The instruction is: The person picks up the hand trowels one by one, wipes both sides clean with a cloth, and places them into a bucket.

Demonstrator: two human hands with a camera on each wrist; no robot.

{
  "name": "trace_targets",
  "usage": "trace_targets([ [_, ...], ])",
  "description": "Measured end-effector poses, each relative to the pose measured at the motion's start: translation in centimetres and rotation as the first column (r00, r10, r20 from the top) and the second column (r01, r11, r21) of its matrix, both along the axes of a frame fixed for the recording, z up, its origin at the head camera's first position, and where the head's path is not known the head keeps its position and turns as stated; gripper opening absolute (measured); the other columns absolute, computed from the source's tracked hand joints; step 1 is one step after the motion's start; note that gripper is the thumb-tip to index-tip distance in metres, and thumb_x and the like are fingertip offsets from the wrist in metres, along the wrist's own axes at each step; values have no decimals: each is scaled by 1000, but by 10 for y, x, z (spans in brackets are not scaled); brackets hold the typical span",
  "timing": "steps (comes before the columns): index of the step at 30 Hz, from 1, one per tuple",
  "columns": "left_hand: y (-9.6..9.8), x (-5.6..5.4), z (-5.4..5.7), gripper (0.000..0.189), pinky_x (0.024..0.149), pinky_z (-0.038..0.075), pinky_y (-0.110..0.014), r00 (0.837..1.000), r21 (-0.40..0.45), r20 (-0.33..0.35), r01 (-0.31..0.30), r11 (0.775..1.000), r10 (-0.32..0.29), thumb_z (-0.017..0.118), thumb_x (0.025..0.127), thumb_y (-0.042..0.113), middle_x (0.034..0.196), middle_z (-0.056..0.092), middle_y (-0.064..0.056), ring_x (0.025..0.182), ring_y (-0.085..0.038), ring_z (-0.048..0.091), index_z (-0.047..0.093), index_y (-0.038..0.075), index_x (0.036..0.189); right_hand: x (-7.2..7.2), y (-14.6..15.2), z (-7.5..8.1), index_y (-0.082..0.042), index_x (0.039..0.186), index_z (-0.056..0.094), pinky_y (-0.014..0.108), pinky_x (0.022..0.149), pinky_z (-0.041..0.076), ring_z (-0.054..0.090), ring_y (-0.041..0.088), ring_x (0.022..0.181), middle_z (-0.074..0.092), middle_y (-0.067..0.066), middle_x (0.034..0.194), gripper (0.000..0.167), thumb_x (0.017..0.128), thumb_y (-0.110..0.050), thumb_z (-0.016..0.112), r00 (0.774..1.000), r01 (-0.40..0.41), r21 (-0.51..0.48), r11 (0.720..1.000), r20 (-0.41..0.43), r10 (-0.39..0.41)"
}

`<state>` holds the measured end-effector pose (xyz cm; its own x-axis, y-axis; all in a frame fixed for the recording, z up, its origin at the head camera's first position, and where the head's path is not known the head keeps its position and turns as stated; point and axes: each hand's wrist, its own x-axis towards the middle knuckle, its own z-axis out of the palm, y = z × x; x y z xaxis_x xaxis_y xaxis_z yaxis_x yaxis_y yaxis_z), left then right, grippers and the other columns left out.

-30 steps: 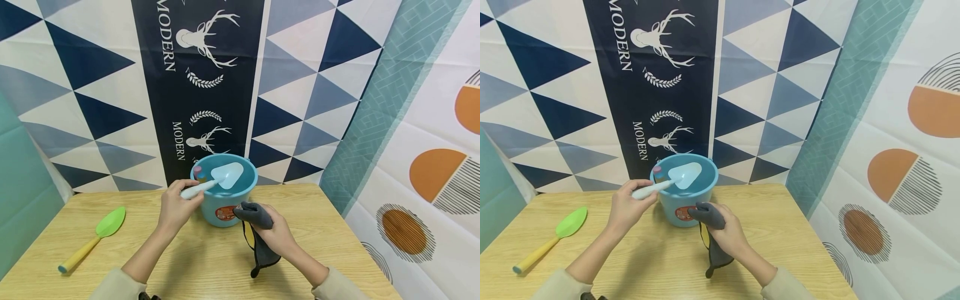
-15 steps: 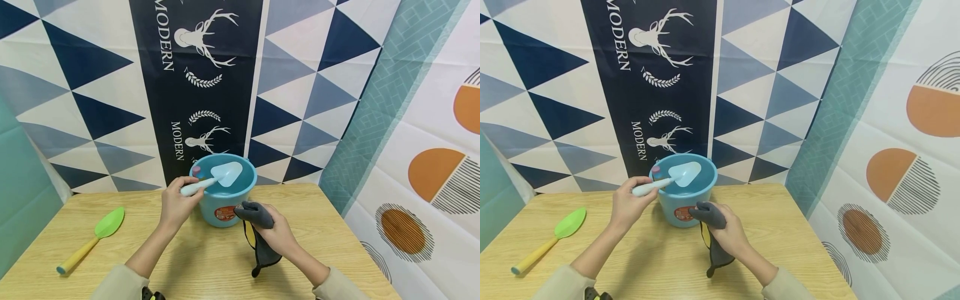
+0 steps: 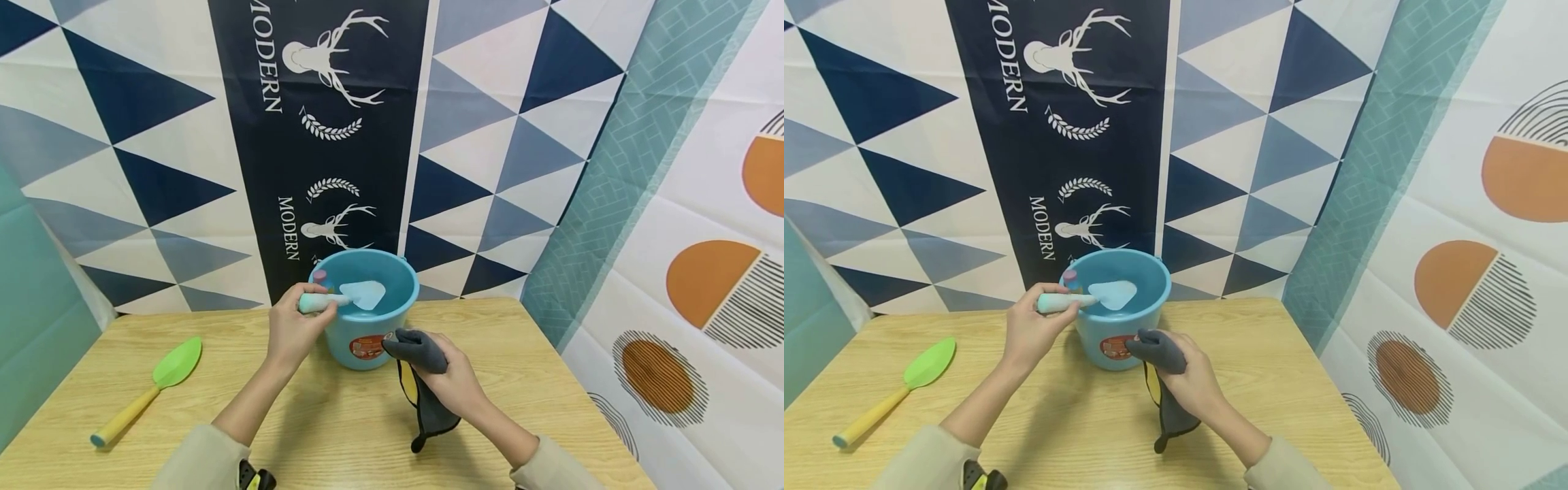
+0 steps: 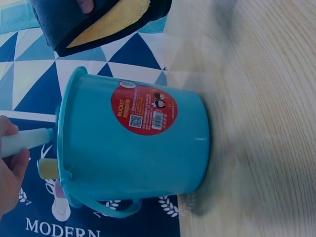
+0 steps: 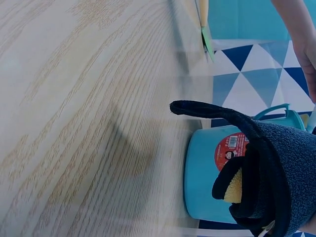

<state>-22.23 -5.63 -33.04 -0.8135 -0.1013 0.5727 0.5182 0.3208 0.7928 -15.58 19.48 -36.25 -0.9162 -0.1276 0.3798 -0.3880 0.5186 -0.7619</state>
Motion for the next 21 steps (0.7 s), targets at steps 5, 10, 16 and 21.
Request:
trace_targets([
  [5, 3, -2, 0, 25, 70, 56, -40, 1000, 32, -4, 30, 999, -30, 77, 73, 6, 99, 67, -10, 83, -14, 62, 67, 4, 96, 0, 0, 0, -20, 126, 58, 47, 94, 45, 57, 24, 113, 61, 2, 121, 44, 84, -12, 68, 1000, 3, -6, 1000, 5, -3],
  [10, 4, -5, -2, 28, 71, 57, -38, 1000, 50, -11, 28, 998, -27, 79, 71, 6, 97, 68, -10, 83, -14, 63, 68, 3, 97, -1, 0, -1, -22, 125, 58, 46, 93, 46, 58, 22, 111, 61, 0, 120, 45, 82, -12, 70, 1000, 6, 11, 1000, -9, -6],
  [16, 5, -8, -2, 28, 69, 55, -26, 1000, 35, -3, -3, 999, 3, 78, 72, 7, 95, 68, -11, 82, -16, 64, 68, 1, 97, -1, -1, 0, -22, 124, 59, 46, 94, 45, 57, 22, 112, 61, 0, 121, 45, 82, -10, 70, 1000, 13, 15, 1000, -14, -13],
  [21, 6, -8, -3, 28, 66, 52, -15, 1000, 38, 26, 5, 999, -6, 77, 73, 7, 96, 67, -12, 80, -17, 65, 67, -1, 98, -2, -2, 0, -22, 124, 59, 47, 92, 45, 57, 21, 112, 61, 0, 120, 45, 82, -7, 69, 998, 1, 44, 999, -57, 2],
])
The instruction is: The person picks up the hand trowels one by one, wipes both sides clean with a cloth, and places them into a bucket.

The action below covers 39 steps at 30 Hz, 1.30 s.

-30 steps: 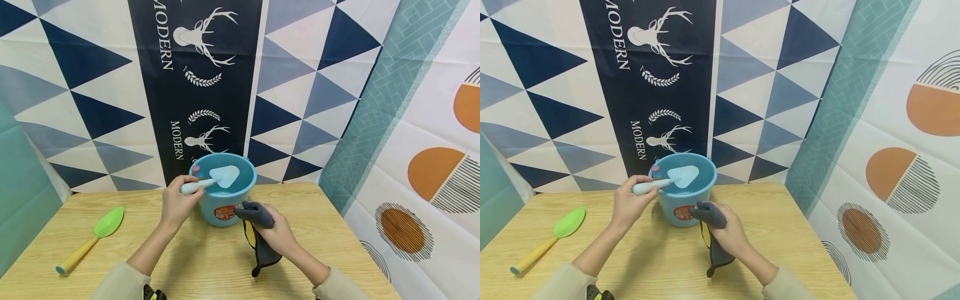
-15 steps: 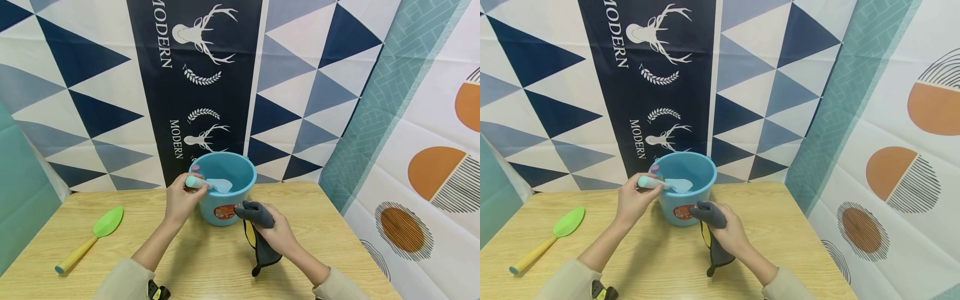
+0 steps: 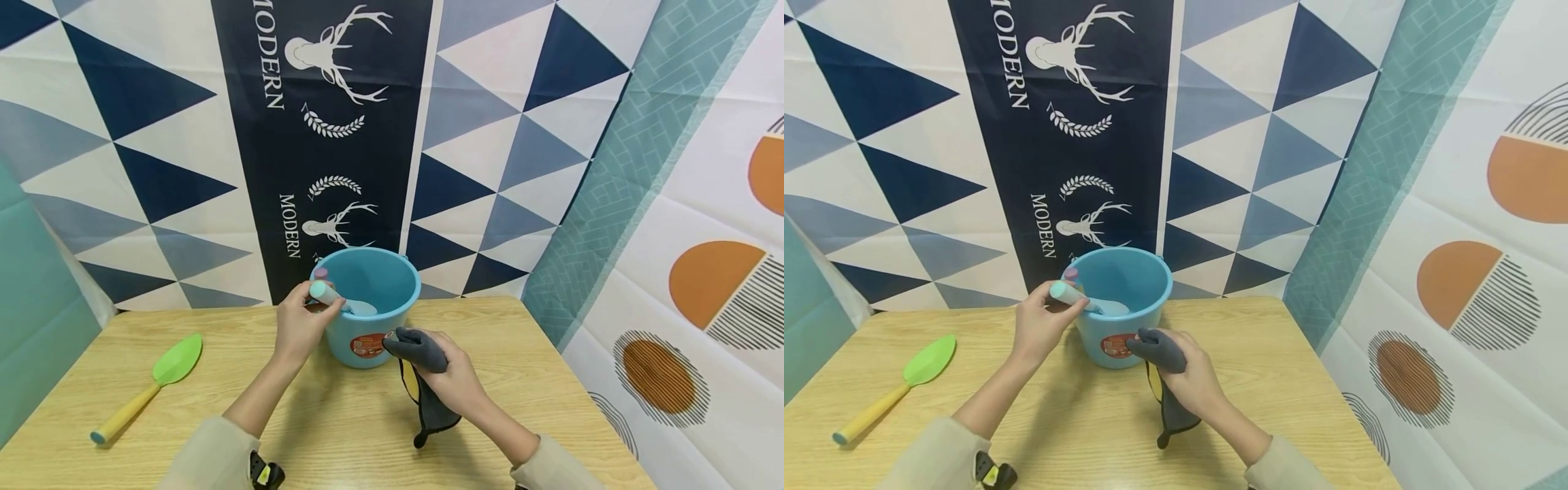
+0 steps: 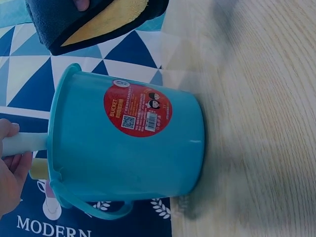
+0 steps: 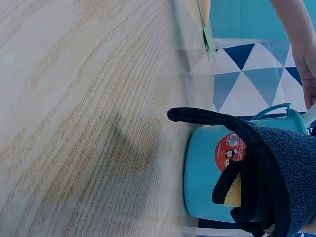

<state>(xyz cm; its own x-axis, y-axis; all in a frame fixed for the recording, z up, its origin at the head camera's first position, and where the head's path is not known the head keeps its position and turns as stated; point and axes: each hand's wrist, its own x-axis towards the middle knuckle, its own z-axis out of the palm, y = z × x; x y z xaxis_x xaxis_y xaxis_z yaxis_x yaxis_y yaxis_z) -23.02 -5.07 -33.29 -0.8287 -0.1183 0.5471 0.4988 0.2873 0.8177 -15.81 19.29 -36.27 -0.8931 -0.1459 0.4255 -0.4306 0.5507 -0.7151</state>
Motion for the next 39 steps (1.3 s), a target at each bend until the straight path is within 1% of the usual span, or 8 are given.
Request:
trace_targets([
  [3, 1, -1, 0, 28, 66, 52, -14, 1000, 11, 15, 16, 1000, -16, 78, 73, 7, 96, 67, -13, 80, -19, 66, 67, -1, 98, -1, 0, -2, -21, 124, 59, 47, 92, 47, 57, 20, 112, 62, -1, 121, 46, 82, -5, 69, 999, -21, 41, 999, -43, 22],
  [7, 2, -4, -1, 31, 67, 53, -16, 999, -1, 31, 17, 1000, -17, 78, 73, 8, 98, 67, -14, 83, -23, 67, 67, -1, 100, -2, -1, -4, -23, 123, 60, 45, 91, 49, 57, 17, 113, 62, -3, 120, 48, 81, -4, 69, 993, -37, 108, 993, -111, 49],
  [13, 5, -6, -3, 34, 68, 53, -16, 999, -21, 38, 12, 1000, -12, 79, 72, 9, 99, 67, -14, 86, -24, 67, 67, -1, 102, -1, -2, -5, -24, 122, 60, 46, 90, 50, 58, 22, 113, 60, 2, 121, 53, 76, -2, 73, 982, -41, 205, 978, -172, 77],
  [18, 6, -8, -4, 32, 69, 56, -24, 999, -57, 37, -6, 998, 9, 80, 72, 11, 97, 67, -14, 84, -24, 67, 67, 0, 99, 0, -1, -4, -23, 122, 60, 43, 86, 53, 58, 26, 112, 58, 6, 121, 59, 72, 4, 74, 971, -28, 320, 947, -215, 102],
  [23, 8, -10, -5, 28, 68, 54, -22, 999, -94, 36, -22, 995, 25, 80, 72, 13, 93, 67, -13, 80, -23, 67, 66, 1, 92, 0, 1, -3, -24, 122, 61, 41, 85, 53, 58, 27, 111, 58, 8, 122, 61, 69, 4, 75, 956, -2, 415, 910, -265, 123],
  [27, 9, -10, -5, 26, 68, 54, -26, 999, -111, 33, -22, 994, 26, 80, 72, 13, 91, 67, -13, 78, -22, 66, 65, 1, 90, -1, 2, -3, -25, 121, 61, 42, 86, 52, 58, 25, 111, 59, 8, 121, 62, 68, 2, 77, 948, 10, 453, 891, -288, 136],
  [32, 10, -12, -4, 25, 70, 56, -34, 1000, -116, 26, -13, 993, 16, 79, 73, 13, 86, 66, -13, 78, -22, 65, 64, 1, 89, -3, 3, -5, -26, 121, 61, 43, 86, 52, 58, 25, 110, 59, 7, 120, 64, 66, 2, 78, 942, 18, 473, 881, -303, 143],
  [39, 15, -13, -2, 26, 69, 52, -27, 997, -119, 73, -6, 993, 15, 78, 74, 13, 85, 67, -12, 78, -21, 63, 65, 2, 93, -4, 5, -8, -27, 121, 61, 42, 87, 52, 58, 24, 110, 59, 6, 119, 66, 65, 3, 78, 938, 29, 489, 872, -315, 146],
])
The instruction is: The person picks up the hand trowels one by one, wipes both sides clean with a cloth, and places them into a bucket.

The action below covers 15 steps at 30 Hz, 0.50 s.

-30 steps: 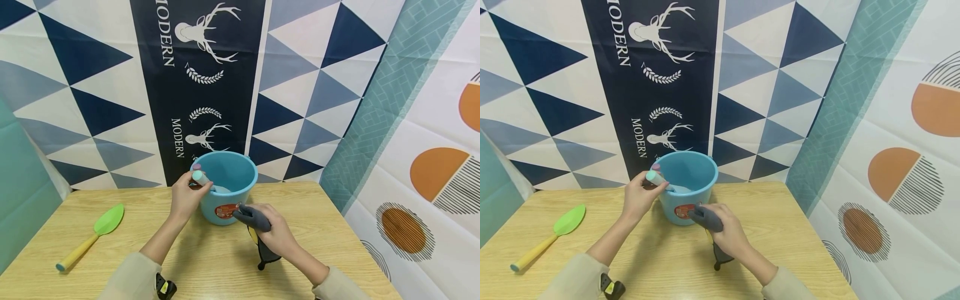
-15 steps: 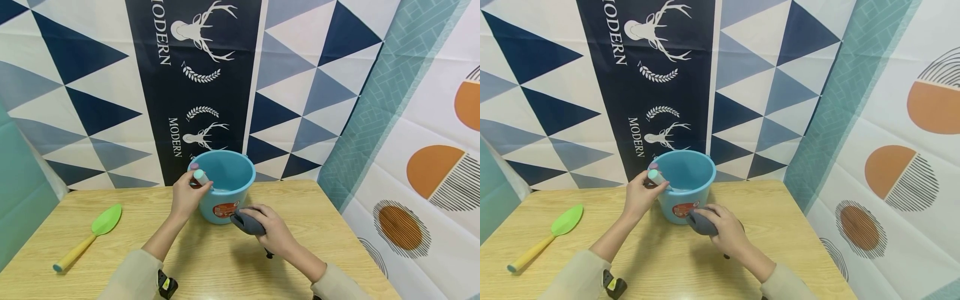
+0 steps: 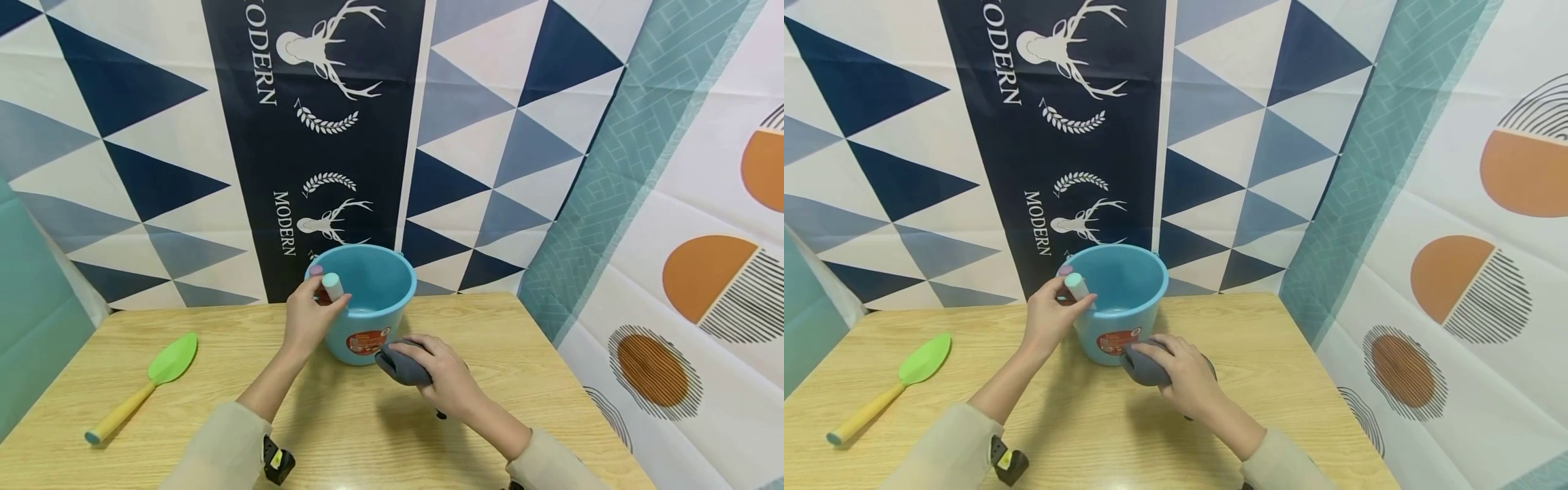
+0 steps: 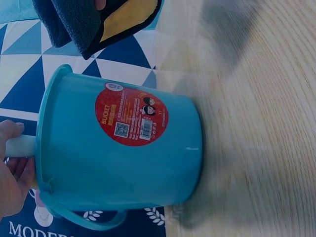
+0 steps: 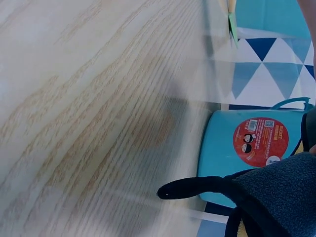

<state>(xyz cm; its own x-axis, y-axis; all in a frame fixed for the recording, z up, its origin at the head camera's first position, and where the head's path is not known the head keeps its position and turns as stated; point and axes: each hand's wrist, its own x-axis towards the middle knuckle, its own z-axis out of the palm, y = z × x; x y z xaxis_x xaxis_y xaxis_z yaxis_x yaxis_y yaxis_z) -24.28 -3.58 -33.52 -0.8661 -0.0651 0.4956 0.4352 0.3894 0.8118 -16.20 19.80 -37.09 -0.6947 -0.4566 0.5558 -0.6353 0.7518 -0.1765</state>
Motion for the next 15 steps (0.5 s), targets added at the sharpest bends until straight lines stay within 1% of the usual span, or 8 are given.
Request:
trace_targets([
  [3, 3, 0, 0, 28, 70, 51, -26, 1000, -5, 29, 4, 1000, -4, 78, 75, 14, 88, 67, -13, 79, -21, 63, 65, 2, 97, 0, 0, 0, -27, 121, 61, 43, 87, 51, 57, 25, 111, 59, 6, 120, 66, 65, 3, 78, 1000, 11, 6, 1000, 6, -11],
  [6, 5, 0, 1, 31, 71, 52, -28, 999, -13, 46, 7, 1000, -7, 78, 75, 15, 90, 66, -13, 80, -22, 63, 66, 2, 101, 0, 1, 0, -27, 122, 61, 44, 88, 51, 57, 25, 112, 59, 6, 121, 65, 66, 2, 78, 1000, 16, 13, 1000, 14, -17],
  [15, 9, -1, 2, 32, 72, 51, -31, 999, -48, 54, 9, 999, -6, 77, 77, 18, 91, 65, -13, 81, -22, 61, 66, 2, 103, 0, 3, -2, -28, 122, 60, 44, 88, 51, 57, 25, 112, 59, 6, 121, 67, 65, 2, 79, 1000, 11, 23, 1000, 3, -11],
])
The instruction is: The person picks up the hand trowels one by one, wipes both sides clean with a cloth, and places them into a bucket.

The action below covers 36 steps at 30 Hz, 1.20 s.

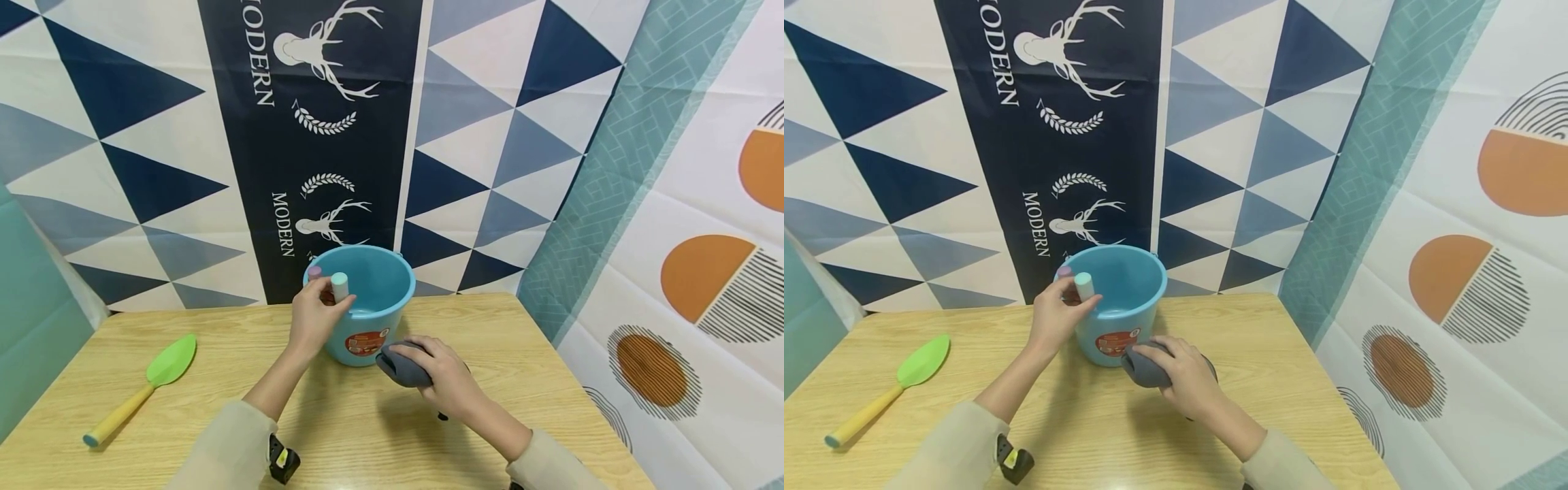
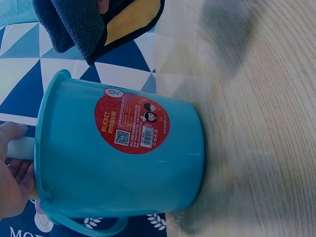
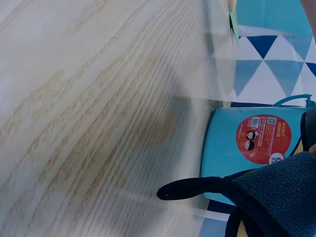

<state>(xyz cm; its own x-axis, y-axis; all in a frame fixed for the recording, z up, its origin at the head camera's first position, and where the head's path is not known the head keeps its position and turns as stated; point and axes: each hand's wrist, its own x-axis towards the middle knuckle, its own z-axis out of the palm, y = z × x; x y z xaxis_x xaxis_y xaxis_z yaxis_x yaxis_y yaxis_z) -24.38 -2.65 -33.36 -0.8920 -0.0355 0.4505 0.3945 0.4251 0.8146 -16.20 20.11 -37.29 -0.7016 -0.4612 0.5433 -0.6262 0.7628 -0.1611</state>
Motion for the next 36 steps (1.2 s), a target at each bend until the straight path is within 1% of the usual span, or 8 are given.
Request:
trace_targets([
  [7, 1, 1, 2, 31, 70, 50, -32, 1000, -33, 19, -1, 999, 2, 76, 77, 18, 88, 67, -12, 79, -22, 61, 66, 2, 101, 1, -1, 1, -28, 123, 60, 45, 88, 50, 57, 26, 112, 59, 7, 122, 68, 66, 3, 77, 1000, -3, 3, 1000, 6, 3],
  [16, 2, 0, 6, 29, 71, 51, -35, 998, -85, 67, 7, 996, -2, 75, 77, 17, 88, 68, -11, 78, -22, 60, 67, 3, 101, 1, 0, 1, -29, 124, 59, 45, 88, 50, 57, 25, 113, 58, 6, 123, 70, 65, 4, 77, 1000, 7, 12, 1000, 19, -7],
  [23, 2, 0, 6, 29, 70, 50, -34, 998, -110, 57, 6, 994, 1, 75, 77, 18, 86, 67, -11, 77, -22, 60, 67, 3, 100, 1, -1, 0, -28, 124, 59, 46, 88, 50, 57, 26, 113, 59, 8, 122, 69, 65, 3, 78, 1000, 0, 14, 1000, 21, -1],
  [28, 2, 0, 7, 28, 69, 49, -33, 999, -131, 52, 13, 991, -6, 75, 77, 19, 86, 66, -10, 76, -20, 58, 67, 2, 98, 1, -1, 0, -28, 124, 59, 46, 89, 50, 56, 26, 113, 58, 6, 123, 70, 65, 4, 77, 1000, 3, 18, 1000, 28, -3],
  [36, 1, 0, 8, 29, 73, 51, -36, 997, -137, 72, 36, 990, -26, 75, 77, 18, 91, 66, -11, 80, -21, 60, 66, 3, 101, 0, 0, -3, -26, 124, 59, 45, 88, 50, 56, 25, 113, 58, 5, 123, 70, 63, 6, 76, 999, -5, 18, 1000, 37, 4],
])
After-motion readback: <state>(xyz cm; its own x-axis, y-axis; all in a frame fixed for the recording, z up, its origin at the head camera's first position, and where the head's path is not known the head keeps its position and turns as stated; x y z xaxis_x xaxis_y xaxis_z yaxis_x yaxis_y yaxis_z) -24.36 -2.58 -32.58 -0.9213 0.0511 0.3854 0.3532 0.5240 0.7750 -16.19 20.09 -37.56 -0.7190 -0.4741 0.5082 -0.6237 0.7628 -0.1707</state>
